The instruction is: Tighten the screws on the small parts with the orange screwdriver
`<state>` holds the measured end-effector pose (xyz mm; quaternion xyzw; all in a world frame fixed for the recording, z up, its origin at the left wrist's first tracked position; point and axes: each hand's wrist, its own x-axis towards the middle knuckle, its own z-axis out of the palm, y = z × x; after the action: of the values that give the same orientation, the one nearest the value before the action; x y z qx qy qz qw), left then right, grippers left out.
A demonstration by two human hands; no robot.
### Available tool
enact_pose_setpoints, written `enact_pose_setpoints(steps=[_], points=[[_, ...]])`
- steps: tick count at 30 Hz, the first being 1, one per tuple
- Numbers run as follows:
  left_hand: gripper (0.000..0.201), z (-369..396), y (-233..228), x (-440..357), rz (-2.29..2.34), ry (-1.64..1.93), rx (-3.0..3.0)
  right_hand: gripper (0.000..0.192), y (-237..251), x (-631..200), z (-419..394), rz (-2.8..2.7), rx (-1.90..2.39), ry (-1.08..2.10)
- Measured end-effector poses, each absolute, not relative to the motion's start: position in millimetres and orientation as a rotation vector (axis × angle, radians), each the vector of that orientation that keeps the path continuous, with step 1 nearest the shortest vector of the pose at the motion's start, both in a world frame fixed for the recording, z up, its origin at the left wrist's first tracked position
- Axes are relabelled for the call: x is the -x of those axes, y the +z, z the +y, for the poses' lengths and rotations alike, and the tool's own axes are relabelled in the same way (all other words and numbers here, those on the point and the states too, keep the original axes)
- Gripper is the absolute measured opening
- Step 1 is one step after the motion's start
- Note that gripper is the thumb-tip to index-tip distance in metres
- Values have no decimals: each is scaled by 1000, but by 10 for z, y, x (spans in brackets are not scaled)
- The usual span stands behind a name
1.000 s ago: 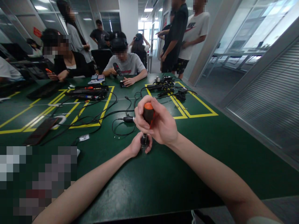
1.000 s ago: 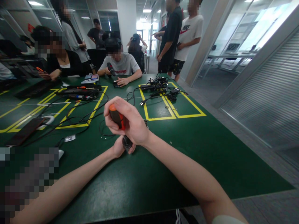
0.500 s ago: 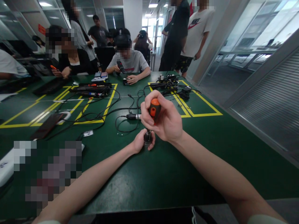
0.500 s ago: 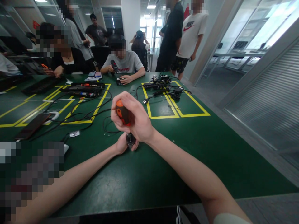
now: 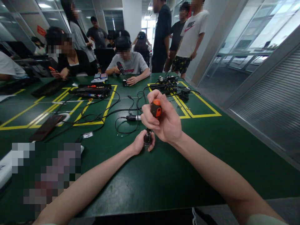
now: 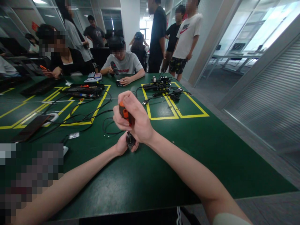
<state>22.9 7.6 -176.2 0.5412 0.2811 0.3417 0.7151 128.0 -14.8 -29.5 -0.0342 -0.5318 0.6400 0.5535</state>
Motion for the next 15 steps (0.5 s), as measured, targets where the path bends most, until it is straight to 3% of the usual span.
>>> enact_pose_setpoints(steps=[8, 15], points=[[66, 71, -1762, -231, 628, 757, -1194, 46, -282, -1278, -133, -1229, 65, 1650], [67, 69, -1741, -229, 629, 754, -1193, 38, -301, -1268, -137, -1184, 75, 1614]])
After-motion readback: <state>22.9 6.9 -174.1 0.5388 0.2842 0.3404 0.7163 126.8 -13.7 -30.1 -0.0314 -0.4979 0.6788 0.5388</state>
